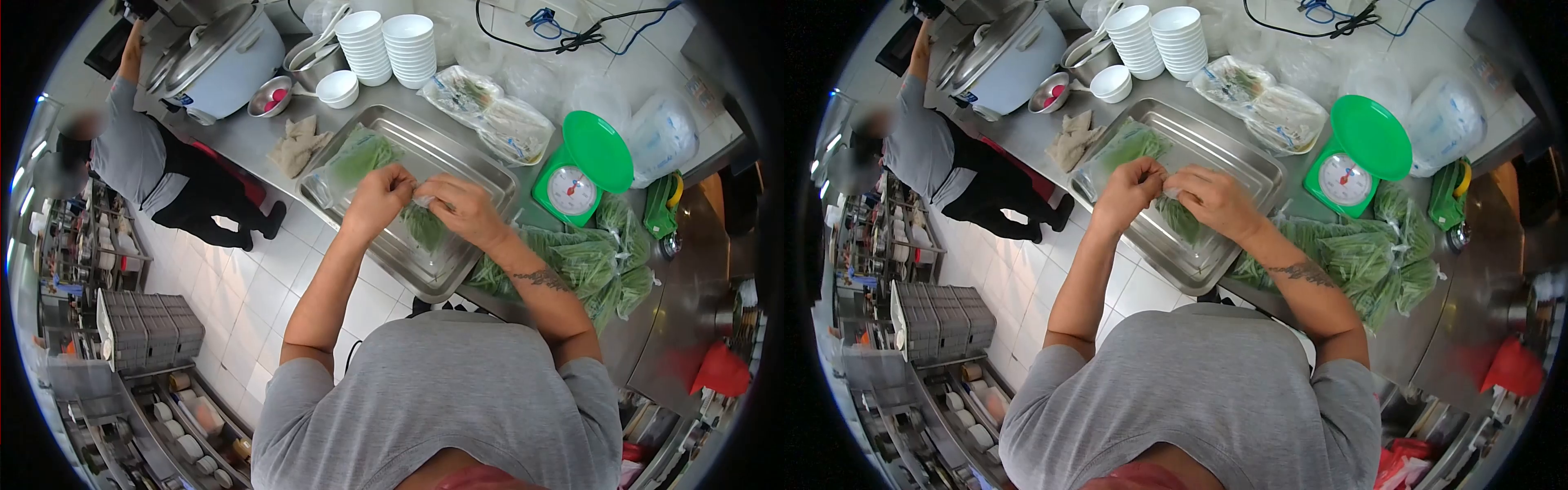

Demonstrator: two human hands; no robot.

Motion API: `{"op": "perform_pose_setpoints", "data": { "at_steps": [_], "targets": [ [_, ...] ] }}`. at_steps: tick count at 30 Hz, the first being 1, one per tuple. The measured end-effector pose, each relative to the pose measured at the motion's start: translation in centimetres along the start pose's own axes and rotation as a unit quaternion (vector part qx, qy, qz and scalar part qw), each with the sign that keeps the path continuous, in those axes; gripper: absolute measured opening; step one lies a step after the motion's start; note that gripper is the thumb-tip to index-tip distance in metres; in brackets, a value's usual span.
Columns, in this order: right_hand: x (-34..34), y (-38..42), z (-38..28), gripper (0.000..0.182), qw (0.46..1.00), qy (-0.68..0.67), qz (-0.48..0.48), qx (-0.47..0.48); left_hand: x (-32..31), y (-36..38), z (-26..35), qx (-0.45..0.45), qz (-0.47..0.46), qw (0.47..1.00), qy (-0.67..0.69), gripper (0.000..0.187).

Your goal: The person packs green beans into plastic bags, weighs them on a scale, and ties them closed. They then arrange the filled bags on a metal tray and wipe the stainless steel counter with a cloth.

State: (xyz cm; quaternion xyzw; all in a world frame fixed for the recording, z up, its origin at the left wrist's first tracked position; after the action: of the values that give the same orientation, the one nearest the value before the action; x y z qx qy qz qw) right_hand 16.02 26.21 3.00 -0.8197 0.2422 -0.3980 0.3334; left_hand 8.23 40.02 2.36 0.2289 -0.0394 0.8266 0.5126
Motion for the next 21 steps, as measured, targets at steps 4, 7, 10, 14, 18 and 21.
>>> {"op": "perform_pose_setpoints", "data": {
  "at_steps": [4,7,10,14,18,21],
  "targets": [
    [-1.5,1.9,0.6,0.023,0.995,-0.017,0.061,-0.076,-1.2,-0.4,-1.6,-0.01,0.041,0.999,-0.026,0.011],
    [-1.8,2.7,0.7,0.025,0.992,-0.005,0.086,-0.089,-1.7,0.1,-1.5,-0.023,0.045,0.997,-0.054,0.012],
    [-1.7,3.3,0.7,0.024,0.987,0.003,0.095,-0.128,-2.0,1.1,-0.4,-0.032,0.027,0.998,-0.057,0.011],
    [-1.6,4.0,1.0,0.021,0.977,-0.02,0.114,-0.178,-2.7,2.4,0.0,-0.087,0.016,0.995,-0.04,0.014],
    [-1.4,4.1,0.7,0.018,0.972,-0.01,0.121,-0.203,-3.6,2.3,-0.3,-0.144,0.079,0.981,-0.101,0.014],
    [-1.9,4.7,1.7,0.017,0.952,-0.098,0.149,-0.248,-3.7,2.2,-0.1,-0.197,0.103,0.965,-0.143,0.013]
  ]
}}
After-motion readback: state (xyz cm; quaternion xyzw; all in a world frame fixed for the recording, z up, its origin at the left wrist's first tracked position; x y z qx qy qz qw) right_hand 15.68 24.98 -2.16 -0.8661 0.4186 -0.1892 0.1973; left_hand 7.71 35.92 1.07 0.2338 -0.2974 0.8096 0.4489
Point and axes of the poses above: each hand's wrist, its own y-axis away from the middle knuckle, its own x-axis out of the back of the hand, z = x × y, the point moved 4 cm from there along -y, towards the middle knuckle, and after that the axes turned 11 degrees about x, right-handed, at the moved point
